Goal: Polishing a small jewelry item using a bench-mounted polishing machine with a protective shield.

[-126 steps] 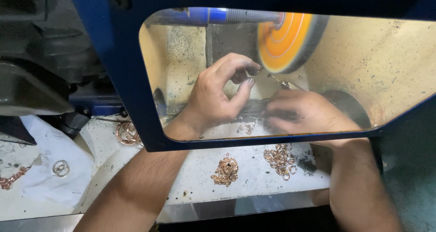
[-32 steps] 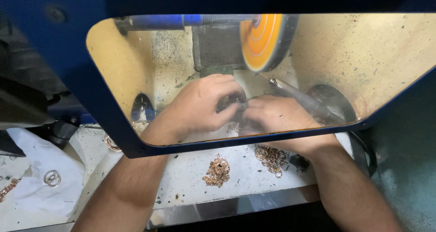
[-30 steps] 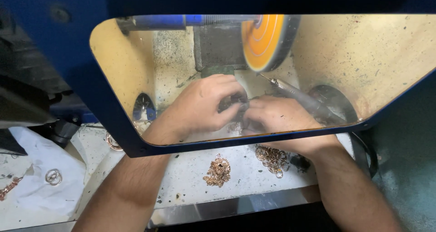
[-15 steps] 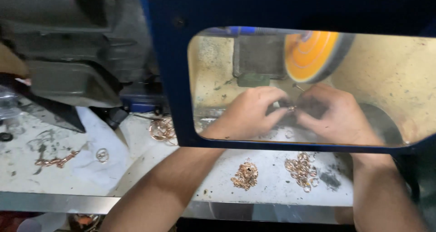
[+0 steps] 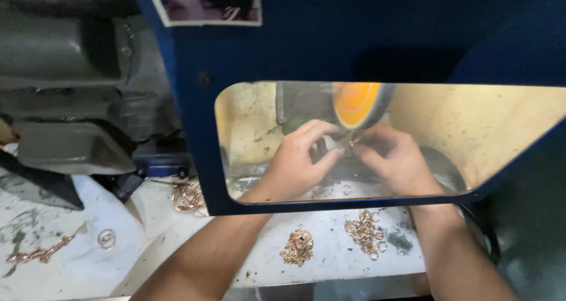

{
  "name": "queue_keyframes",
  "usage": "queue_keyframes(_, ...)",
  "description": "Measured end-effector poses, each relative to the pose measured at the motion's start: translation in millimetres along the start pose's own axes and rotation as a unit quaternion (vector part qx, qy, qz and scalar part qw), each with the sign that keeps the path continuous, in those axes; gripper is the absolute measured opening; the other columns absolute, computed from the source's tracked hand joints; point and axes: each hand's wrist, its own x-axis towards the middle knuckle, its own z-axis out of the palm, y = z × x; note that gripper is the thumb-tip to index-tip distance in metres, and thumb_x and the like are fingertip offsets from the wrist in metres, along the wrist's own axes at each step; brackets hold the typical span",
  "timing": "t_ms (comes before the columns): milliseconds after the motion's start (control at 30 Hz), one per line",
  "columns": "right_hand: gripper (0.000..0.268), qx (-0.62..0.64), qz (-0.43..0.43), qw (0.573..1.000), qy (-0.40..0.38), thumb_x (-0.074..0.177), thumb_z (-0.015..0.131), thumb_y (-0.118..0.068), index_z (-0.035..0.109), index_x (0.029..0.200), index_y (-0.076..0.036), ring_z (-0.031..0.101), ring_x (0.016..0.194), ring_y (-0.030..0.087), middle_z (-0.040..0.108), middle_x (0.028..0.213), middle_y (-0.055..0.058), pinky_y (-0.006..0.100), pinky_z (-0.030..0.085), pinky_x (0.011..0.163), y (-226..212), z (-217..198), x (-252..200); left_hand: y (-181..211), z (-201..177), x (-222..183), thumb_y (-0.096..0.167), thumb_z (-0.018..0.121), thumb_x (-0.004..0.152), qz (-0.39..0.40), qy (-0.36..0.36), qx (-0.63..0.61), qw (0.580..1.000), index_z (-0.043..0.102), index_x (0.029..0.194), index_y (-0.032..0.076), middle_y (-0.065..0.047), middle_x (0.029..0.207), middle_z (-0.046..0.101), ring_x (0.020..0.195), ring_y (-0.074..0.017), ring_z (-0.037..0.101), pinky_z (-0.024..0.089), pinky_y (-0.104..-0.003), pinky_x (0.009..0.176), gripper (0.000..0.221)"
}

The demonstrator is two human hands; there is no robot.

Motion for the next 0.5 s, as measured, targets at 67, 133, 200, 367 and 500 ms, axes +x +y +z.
queue_keyframes(67,0.025,0.027,0.005,1.0,0.002,0.081,0.078,-0.021,0.075,0.101,-0.006,0.071,0.094,0.022,0.075,0.093,0.014,0.042,0.055,0.092,-10,-2,-1,4,6,4,0.014,0.072,0.088,0.014,0.004,-0.01,1.0,0.071,0.112,0.013,-0.008,0.101,0.073,0.084,-0.0281,0.073,0.06,-0.037,0.07,0.024)
queue_keyframes(133,0.021,0.058,0.012,0.998,-0.002,0.081,0.077,-0.019,0.076,0.099,-0.006,0.07,0.092,0.019,0.076,0.091,0.011,0.041,0.055,0.093,-11,-3,-1,4,9,5,0.01,0.074,0.087,0.021,0.009,-0.017,1.0,0.072,0.111,0.012,-0.01,0.102,0.074,0.09,-0.032,0.074,0.061,-0.038,0.074,0.025)
queue_keyframes(200,0.02,0.049,0.014,0.999,-0.002,0.081,0.076,-0.02,0.076,0.097,-0.008,0.072,0.092,0.018,0.077,0.09,0.01,0.04,0.055,0.092,-6,-2,1,3,10,7,0.013,0.074,0.089,0.005,0.01,-0.02,1.0,0.075,0.104,0.014,-0.004,0.091,0.076,0.082,-0.0236,0.074,0.06,-0.032,0.071,0.015)
queue_keyframes(367,0.022,0.07,-0.001,0.998,0.005,0.082,0.077,-0.022,0.076,0.099,-0.007,0.075,0.093,0.022,0.078,0.09,0.012,0.042,0.057,0.091,-24,-3,1,13,6,13,0.01,0.075,0.087,-0.014,0.02,-0.036,0.999,0.075,0.102,0.011,-0.007,0.091,0.077,0.086,-0.026,0.075,0.06,-0.034,0.074,0.014)
queue_keyframes(500,0.016,0.098,-0.062,0.993,0.039,0.085,0.079,-0.017,0.076,0.098,-0.007,0.075,0.09,0.021,0.078,0.087,0.009,0.041,0.06,0.087,-32,-2,-1,20,0,19,0.012,0.074,0.089,-0.055,0.007,-0.045,0.997,0.076,0.101,0.01,-0.007,0.089,0.078,0.087,-0.0246,0.076,0.06,-0.033,0.073,0.012)
